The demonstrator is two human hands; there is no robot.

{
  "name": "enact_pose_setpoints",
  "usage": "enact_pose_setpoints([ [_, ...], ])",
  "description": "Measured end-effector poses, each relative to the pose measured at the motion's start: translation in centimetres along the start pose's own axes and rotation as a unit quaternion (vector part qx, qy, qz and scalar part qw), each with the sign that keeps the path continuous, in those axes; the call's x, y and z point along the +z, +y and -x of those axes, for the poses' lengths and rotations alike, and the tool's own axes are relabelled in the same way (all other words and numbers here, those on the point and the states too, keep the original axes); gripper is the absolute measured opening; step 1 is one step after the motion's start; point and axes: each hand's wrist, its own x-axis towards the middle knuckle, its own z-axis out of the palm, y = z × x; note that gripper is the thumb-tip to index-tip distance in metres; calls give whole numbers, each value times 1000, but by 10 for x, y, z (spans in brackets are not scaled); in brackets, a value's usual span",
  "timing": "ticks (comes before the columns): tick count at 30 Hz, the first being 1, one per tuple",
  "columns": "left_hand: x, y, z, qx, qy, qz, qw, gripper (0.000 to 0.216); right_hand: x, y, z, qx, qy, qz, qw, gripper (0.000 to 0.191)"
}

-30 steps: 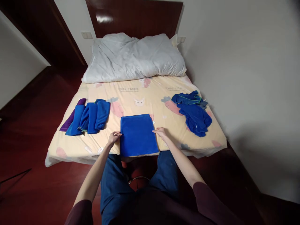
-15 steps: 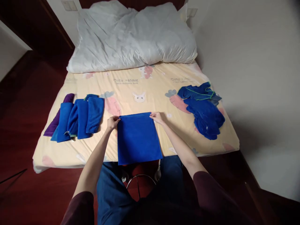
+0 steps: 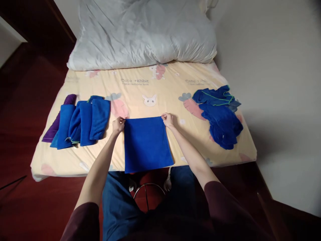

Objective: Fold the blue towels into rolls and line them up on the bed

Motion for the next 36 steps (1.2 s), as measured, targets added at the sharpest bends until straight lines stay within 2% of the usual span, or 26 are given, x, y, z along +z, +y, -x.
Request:
enact_pose_setpoints([
  [3, 1, 1, -5, 19, -12, -20, 1000, 20, 7, -5, -4, 6, -15, 39, 999, 20],
  [8, -2, 1, -13, 92, -74, -70, 991, 23, 12, -6, -7, -14, -19, 80, 997, 22],
  [12, -8, 1, -24, 87, -121, -79, 986, 14, 3, -11, -11, 11, -73, 80, 994, 12],
  [17, -14, 0, -36, 39, -147, 23, 988, 23, -10, -15, -11, 83, -130, 4, 988, 23],
  [20, -14, -2, -38, 11, -195, 141, 971, 32, -14, -11, -12, 74, -155, -39, 984, 27],
  [22, -15, -4, -39, 6, -207, 177, 962, 32, -15, -8, -15, 52, -167, -25, 984, 21],
  [24, -15, -6, -41, 16, -186, 136, 973, 26, -17, -7, -21, 34, -180, 19, 983, 13],
  [26, -15, -4, -44, 43, -137, 63, 988, 18, -18, -7, -28, 34, -175, 60, 982, 15],
  [28, -13, 4, -46, 63, -83, 15, 994, 18, -18, -12, -34, 45, -139, 89, 985, 15],
  [31, -4, 27, -38, 71, 0, 0, 998, 31, -9, -28, -31, 30, -41, 135, 990, 16],
  [34, 15, 50, -12, 158, 79, -28, 984, 47, 11, -51, -3, -90, 39, 183, 978, 38],
  [36, 31, 55, 11, 249, 51, -50, 966, 53, 28, -60, 24, -199, 14, 200, 959, 49],
])
